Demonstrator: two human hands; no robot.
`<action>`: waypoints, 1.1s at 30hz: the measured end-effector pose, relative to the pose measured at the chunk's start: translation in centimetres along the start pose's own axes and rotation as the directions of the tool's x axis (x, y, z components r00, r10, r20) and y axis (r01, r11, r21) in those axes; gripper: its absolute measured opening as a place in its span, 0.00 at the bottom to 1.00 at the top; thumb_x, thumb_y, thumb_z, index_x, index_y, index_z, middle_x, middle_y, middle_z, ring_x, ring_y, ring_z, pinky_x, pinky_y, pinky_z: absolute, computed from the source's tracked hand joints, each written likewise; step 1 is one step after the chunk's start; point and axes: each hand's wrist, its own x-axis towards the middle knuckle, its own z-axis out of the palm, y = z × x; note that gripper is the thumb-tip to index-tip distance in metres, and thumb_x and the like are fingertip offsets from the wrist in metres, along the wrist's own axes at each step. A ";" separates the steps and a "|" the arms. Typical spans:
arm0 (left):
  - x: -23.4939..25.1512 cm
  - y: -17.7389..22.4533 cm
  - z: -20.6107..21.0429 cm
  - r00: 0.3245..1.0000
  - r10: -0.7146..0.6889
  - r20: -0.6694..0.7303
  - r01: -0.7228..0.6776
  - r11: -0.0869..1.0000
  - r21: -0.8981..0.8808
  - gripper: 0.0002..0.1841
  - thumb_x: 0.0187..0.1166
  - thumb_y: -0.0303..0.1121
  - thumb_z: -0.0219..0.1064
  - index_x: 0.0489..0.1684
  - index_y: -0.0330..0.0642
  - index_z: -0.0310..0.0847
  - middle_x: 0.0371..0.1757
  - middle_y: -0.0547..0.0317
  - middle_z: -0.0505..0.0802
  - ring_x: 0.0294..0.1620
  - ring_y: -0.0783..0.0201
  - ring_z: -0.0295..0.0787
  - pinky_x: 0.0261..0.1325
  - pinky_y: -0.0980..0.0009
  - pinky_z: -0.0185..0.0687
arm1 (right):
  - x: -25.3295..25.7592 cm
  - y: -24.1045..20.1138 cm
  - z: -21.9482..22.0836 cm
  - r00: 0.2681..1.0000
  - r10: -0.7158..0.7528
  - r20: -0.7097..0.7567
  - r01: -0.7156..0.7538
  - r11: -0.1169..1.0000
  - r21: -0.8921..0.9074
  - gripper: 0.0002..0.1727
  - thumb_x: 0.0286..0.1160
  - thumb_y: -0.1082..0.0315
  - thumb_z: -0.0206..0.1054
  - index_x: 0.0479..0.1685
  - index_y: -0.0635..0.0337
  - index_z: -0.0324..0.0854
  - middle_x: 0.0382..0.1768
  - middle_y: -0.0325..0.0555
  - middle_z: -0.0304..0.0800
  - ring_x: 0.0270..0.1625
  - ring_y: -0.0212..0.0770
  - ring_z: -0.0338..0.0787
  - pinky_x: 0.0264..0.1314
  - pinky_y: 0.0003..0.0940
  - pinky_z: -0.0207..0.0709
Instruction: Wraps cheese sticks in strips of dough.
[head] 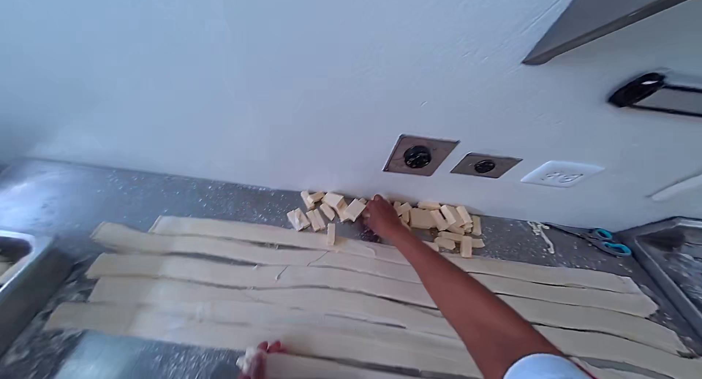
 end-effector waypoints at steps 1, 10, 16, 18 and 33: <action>0.1 -0.1 -0.2 1.000 0.000 -0.017 0.000 1.000 -0.016 0.15 0.93 0.28 0.46 0.67 0.29 0.69 0.47 0.56 0.97 0.50 0.66 0.96 0.56 0.67 0.92 | -0.3 -0.1 -0.1 1.000 -0.017 0.016 0.017 0.999 -0.031 0.18 0.70 0.73 0.73 0.56 0.77 0.85 0.67 0.74 0.79 0.67 0.71 0.83 0.67 0.66 0.77; 0.8 1.9 -0.5 0.991 -0.094 -0.091 0.081 0.988 -0.131 0.15 0.95 0.29 0.44 0.63 0.25 0.71 0.49 0.48 0.96 0.50 0.63 0.96 0.55 0.69 0.90 | -17.6 -5.8 4.1 0.933 -0.329 -0.149 0.359 0.883 0.302 0.16 0.71 0.70 0.74 0.56 0.67 0.90 0.51 0.65 0.87 0.54 0.60 0.88 0.58 0.56 0.84; 0.1 1.0 -0.9 0.992 -0.100 -0.077 0.094 0.992 -0.081 0.14 0.94 0.27 0.47 0.64 0.24 0.69 0.50 0.45 0.94 0.48 0.63 0.94 0.53 0.68 0.89 | -25.9 -14.2 11.0 0.884 -0.465 0.059 0.370 0.770 0.520 0.25 0.76 0.73 0.65 0.74 0.65 0.81 0.60 0.63 0.89 0.64 0.56 0.88 0.72 0.44 0.79; 0.2 1.3 -1.3 0.993 -0.076 -0.089 0.072 0.996 -0.049 0.15 0.94 0.28 0.47 0.65 0.23 0.68 0.52 0.42 0.94 0.50 0.61 0.95 0.54 0.67 0.89 | -25.6 -14.6 11.4 0.875 -0.462 0.145 0.347 0.807 0.478 0.28 0.80 0.73 0.62 0.82 0.66 0.72 0.64 0.64 0.87 0.70 0.59 0.85 0.77 0.47 0.75; -0.2 -4.2 -2.4 0.597 0.539 0.594 -0.780 0.218 0.586 0.13 0.76 0.35 0.68 0.44 0.36 0.96 0.68 0.36 0.89 0.76 0.25 0.76 0.80 0.24 0.56 | -26.7 -10.6 12.8 0.922 -0.388 0.017 0.344 0.834 0.431 0.43 0.73 0.77 0.66 0.91 0.69 0.52 0.66 0.60 0.85 0.72 0.57 0.83 0.80 0.46 0.72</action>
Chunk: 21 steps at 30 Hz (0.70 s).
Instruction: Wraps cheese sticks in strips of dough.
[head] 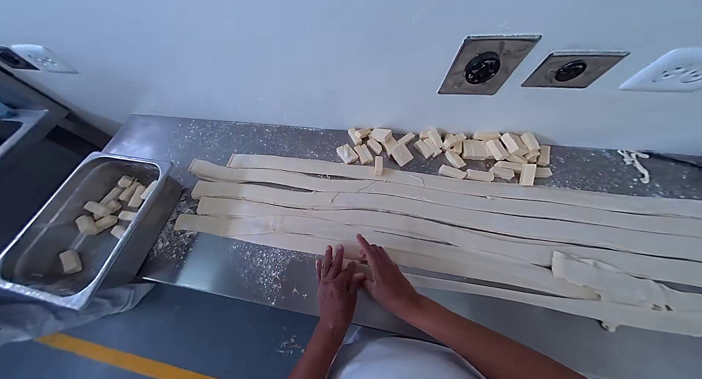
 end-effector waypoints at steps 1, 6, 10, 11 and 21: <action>0.0 -0.3 0.0 1.000 0.015 -0.025 -0.015 1.000 0.000 0.11 0.75 0.30 0.69 0.42 0.35 0.96 0.65 0.37 0.91 0.73 0.27 0.80 0.78 0.28 0.63 | -0.2 0.1 -0.4 0.999 0.014 0.029 -0.015 0.999 0.035 0.42 0.74 0.77 0.65 0.91 0.70 0.52 0.67 0.60 0.84 0.71 0.55 0.83 0.80 0.43 0.71; 1.7 1.0 -3.8 0.979 -0.037 -0.201 -0.012 0.972 -0.234 0.16 0.66 0.26 0.74 0.46 0.22 0.83 0.54 0.34 0.94 0.60 0.48 0.93 0.63 0.58 0.88 | 3.6 -1.2 -1.3 0.946 -0.013 0.323 -0.098 0.940 0.327 0.24 0.85 0.69 0.63 0.78 0.69 0.74 0.58 0.58 0.89 0.59 0.45 0.88 0.69 0.39 0.79; 2.3 -1.8 -6.3 0.980 -0.086 -0.181 0.084 0.996 -0.024 0.13 0.64 0.27 0.78 0.38 0.23 0.85 0.52 0.32 0.92 0.56 0.42 0.92 0.57 0.53 0.89 | 5.9 -1.5 -3.1 0.786 0.131 0.604 -0.267 0.954 0.140 0.21 0.87 0.57 0.63 0.47 0.73 0.84 0.35 0.55 0.87 0.34 0.43 0.84 0.45 0.44 0.78; 1.9 -2.7 -6.7 0.989 -0.085 -0.119 0.092 0.995 0.050 0.12 0.65 0.28 0.78 0.37 0.25 0.88 0.51 0.32 0.93 0.57 0.37 0.91 0.60 0.48 0.87 | 5.4 -1.3 -4.0 0.765 0.173 0.621 -0.273 0.959 0.069 0.22 0.87 0.55 0.63 0.47 0.72 0.84 0.34 0.54 0.86 0.34 0.42 0.82 0.45 0.43 0.77; 0.0 -4.4 -7.2 0.999 -0.047 0.002 0.046 0.987 0.155 0.20 0.76 0.34 0.69 0.57 0.24 0.87 0.57 0.34 0.93 0.63 0.33 0.89 0.70 0.38 0.79 | -3.5 -0.4 -6.9 0.784 -0.022 0.621 -0.068 0.990 0.121 0.27 0.86 0.51 0.64 0.27 0.70 0.80 0.34 0.54 0.77 0.38 0.47 0.77 0.43 0.45 0.68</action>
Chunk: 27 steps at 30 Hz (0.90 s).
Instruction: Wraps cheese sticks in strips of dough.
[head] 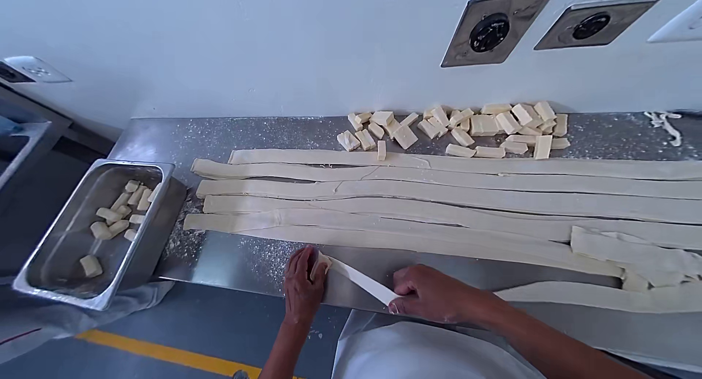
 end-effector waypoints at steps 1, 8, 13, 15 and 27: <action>-0.3 0.1 0.7 1.000 0.020 0.000 -0.020 1.000 0.002 0.22 0.77 0.35 0.66 0.60 0.22 0.85 0.64 0.31 0.90 0.70 0.29 0.84 0.77 0.32 0.69 | -0.1 0.2 0.5 0.999 -0.041 -0.007 0.041 0.999 0.020 0.27 0.86 0.52 0.64 0.25 0.70 0.80 0.34 0.53 0.77 0.38 0.46 0.77 0.43 0.43 0.68; -0.7 0.9 2.7 0.990 0.128 -0.063 -0.125 0.991 0.046 0.16 0.77 0.23 0.61 0.54 0.22 0.89 0.62 0.30 0.91 0.68 0.30 0.86 0.73 0.38 0.77 | -2.1 0.9 2.9 0.973 -0.225 -0.044 0.224 0.974 -0.040 0.24 0.83 0.55 0.64 0.29 0.70 0.87 0.38 0.59 0.88 0.49 0.56 0.86 0.57 0.55 0.69; -0.6 1.8 0.8 0.993 0.079 0.092 -0.075 0.996 -0.048 0.15 0.79 0.22 0.60 0.54 0.25 0.90 0.61 0.36 0.93 0.64 0.38 0.91 0.70 0.41 0.82 | -2.1 0.9 3.4 0.976 -0.218 -0.031 0.213 0.972 -0.101 0.21 0.84 0.59 0.63 0.31 0.70 0.87 0.37 0.60 0.86 0.48 0.57 0.85 0.56 0.56 0.67; -0.4 1.4 1.1 0.994 0.091 0.069 -0.087 0.995 -0.050 0.17 0.75 0.28 0.66 0.56 0.23 0.89 0.61 0.35 0.92 0.65 0.36 0.90 0.72 0.38 0.78 | -2.1 1.1 3.7 0.975 -0.218 -0.043 0.213 0.971 -0.105 0.21 0.84 0.59 0.63 0.29 0.70 0.85 0.32 0.59 0.85 0.41 0.55 0.85 0.52 0.53 0.68; -0.7 3.0 2.2 0.985 0.150 0.091 -0.145 0.988 -0.059 0.15 0.77 0.21 0.61 0.55 0.22 0.88 0.60 0.33 0.92 0.63 0.36 0.91 0.68 0.41 0.83 | -0.8 0.9 4.9 0.974 -0.225 0.036 0.227 0.972 -0.053 0.18 0.88 0.64 0.60 0.40 0.73 0.87 0.39 0.63 0.84 0.46 0.57 0.84 0.51 0.50 0.74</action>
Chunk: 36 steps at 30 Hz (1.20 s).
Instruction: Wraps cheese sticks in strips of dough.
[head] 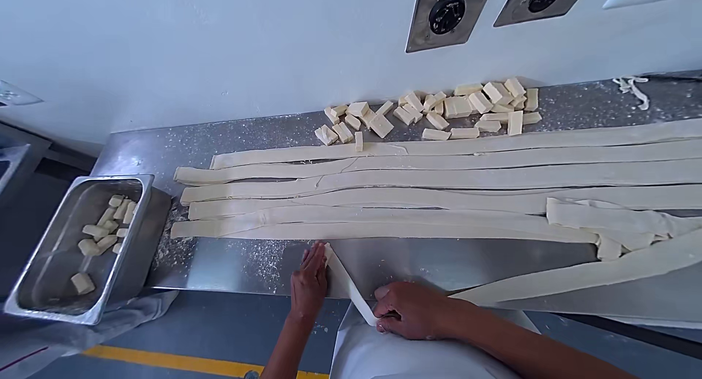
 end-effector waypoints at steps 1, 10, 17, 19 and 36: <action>0.0 -0.2 0.2 1.000 -0.010 -0.010 0.010 1.000 -0.012 0.17 0.76 0.25 0.64 0.57 0.21 0.87 0.61 0.31 0.92 0.65 0.35 0.90 0.71 0.39 0.79 | 0.1 0.1 0.2 1.000 -0.017 -0.021 0.017 1.000 0.012 0.19 0.87 0.64 0.60 0.39 0.73 0.87 0.39 0.63 0.83 0.47 0.57 0.84 0.52 0.49 0.74; 0.1 0.8 1.5 0.994 0.108 0.016 -0.108 0.994 0.003 0.16 0.75 0.18 0.58 0.54 0.24 0.90 0.61 0.33 0.92 0.65 0.35 0.90 0.70 0.41 0.82 | -0.4 0.8 0.4 0.998 -0.006 -0.060 0.010 0.998 0.060 0.22 0.87 0.61 0.62 0.33 0.75 0.86 0.36 0.62 0.85 0.47 0.57 0.84 0.57 0.49 0.72; 0.1 0.7 2.3 0.998 0.054 -0.016 -0.054 0.998 -0.034 0.17 0.72 0.27 0.69 0.54 0.23 0.90 0.57 0.33 0.94 0.62 0.34 0.91 0.70 0.39 0.81 | -1.0 1.0 1.0 0.993 0.027 -0.119 -0.007 0.985 0.171 0.21 0.86 0.62 0.63 0.32 0.75 0.84 0.38 0.61 0.82 0.45 0.52 0.81 0.49 0.43 0.71; 0.4 0.7 2.4 0.997 0.066 -0.041 -0.065 0.998 0.006 0.15 0.74 0.23 0.66 0.53 0.24 0.90 0.58 0.34 0.93 0.64 0.33 0.90 0.71 0.38 0.79 | -1.2 1.1 1.2 0.992 0.028 -0.119 -0.007 0.984 0.178 0.21 0.87 0.63 0.62 0.31 0.76 0.84 0.37 0.62 0.83 0.45 0.53 0.82 0.50 0.44 0.72; -0.1 1.7 2.2 0.982 0.173 0.082 -0.168 0.984 -0.065 0.15 0.76 0.23 0.60 0.52 0.24 0.91 0.59 0.35 0.93 0.64 0.35 0.90 0.71 0.37 0.78 | -0.8 2.2 0.1 0.960 0.262 -0.099 -0.217 0.920 0.328 0.20 0.90 0.60 0.59 0.33 0.70 0.79 0.26 0.48 0.72 0.30 0.40 0.71 0.35 0.38 0.64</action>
